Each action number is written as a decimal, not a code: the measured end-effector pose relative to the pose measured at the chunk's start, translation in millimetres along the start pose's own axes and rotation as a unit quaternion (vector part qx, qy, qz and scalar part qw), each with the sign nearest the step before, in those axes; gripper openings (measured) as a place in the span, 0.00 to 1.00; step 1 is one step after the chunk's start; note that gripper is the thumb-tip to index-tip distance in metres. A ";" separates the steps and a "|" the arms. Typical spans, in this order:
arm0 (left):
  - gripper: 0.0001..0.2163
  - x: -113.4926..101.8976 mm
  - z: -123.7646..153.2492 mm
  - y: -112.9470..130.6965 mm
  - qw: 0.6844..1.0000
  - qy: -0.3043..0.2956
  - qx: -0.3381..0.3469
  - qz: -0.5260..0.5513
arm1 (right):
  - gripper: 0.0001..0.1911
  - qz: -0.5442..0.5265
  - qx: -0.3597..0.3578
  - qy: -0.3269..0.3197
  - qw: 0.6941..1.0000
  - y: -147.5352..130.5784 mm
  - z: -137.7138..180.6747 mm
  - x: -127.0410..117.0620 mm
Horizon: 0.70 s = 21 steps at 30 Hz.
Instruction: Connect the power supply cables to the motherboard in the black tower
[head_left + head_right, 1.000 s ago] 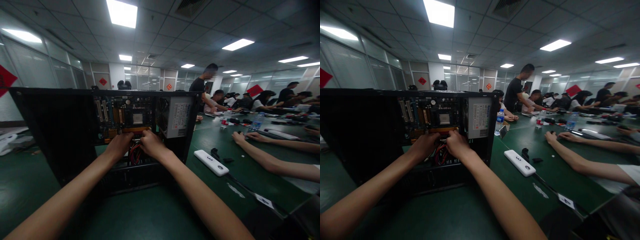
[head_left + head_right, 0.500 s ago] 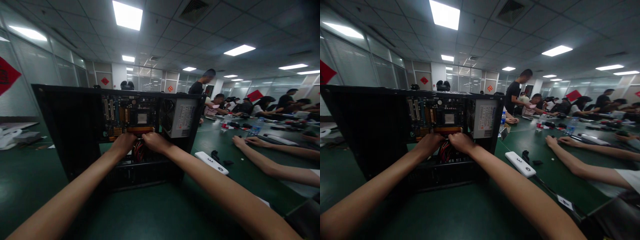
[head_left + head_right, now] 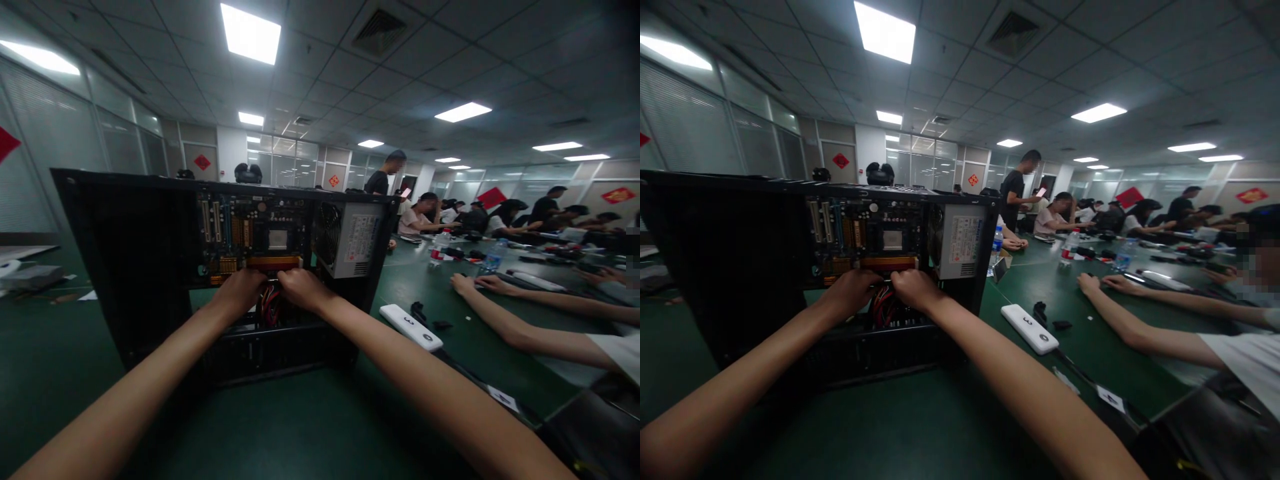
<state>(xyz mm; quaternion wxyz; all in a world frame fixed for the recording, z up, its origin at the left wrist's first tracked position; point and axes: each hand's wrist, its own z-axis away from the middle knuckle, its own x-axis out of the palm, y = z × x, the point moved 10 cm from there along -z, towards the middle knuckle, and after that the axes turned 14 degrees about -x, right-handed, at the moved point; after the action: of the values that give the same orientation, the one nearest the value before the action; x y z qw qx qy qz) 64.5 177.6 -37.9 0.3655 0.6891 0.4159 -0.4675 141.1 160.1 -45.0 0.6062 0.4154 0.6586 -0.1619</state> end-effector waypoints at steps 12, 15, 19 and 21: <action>0.15 -1.0 3.3 -2.1 1.000 0.018 0.006 0.010 | 0.11 0.016 0.018 -0.004 1.000 0.6 0.0 0.5; 0.15 -1.8 3.8 -0.3 1.000 0.012 0.003 -0.006 | 0.10 0.009 0.022 0.001 1.000 0.9 0.8 -1.6; 0.16 -4.0 6.7 4.0 1.000 0.009 0.003 -0.024 | 0.10 0.007 0.024 0.012 1.000 1.6 2.3 -4.6; 0.16 -4.4 7.7 5.6 1.000 0.007 0.001 -0.031 | 0.10 0.006 0.025 0.009 1.000 2.1 2.9 -3.9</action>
<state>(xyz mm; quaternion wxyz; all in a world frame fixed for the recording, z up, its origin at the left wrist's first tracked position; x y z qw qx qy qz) 66.0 167.5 -35.3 0.3471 0.6798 0.4388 -0.4743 144.3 157.9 -41.4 0.5910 0.4359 0.6568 -0.1711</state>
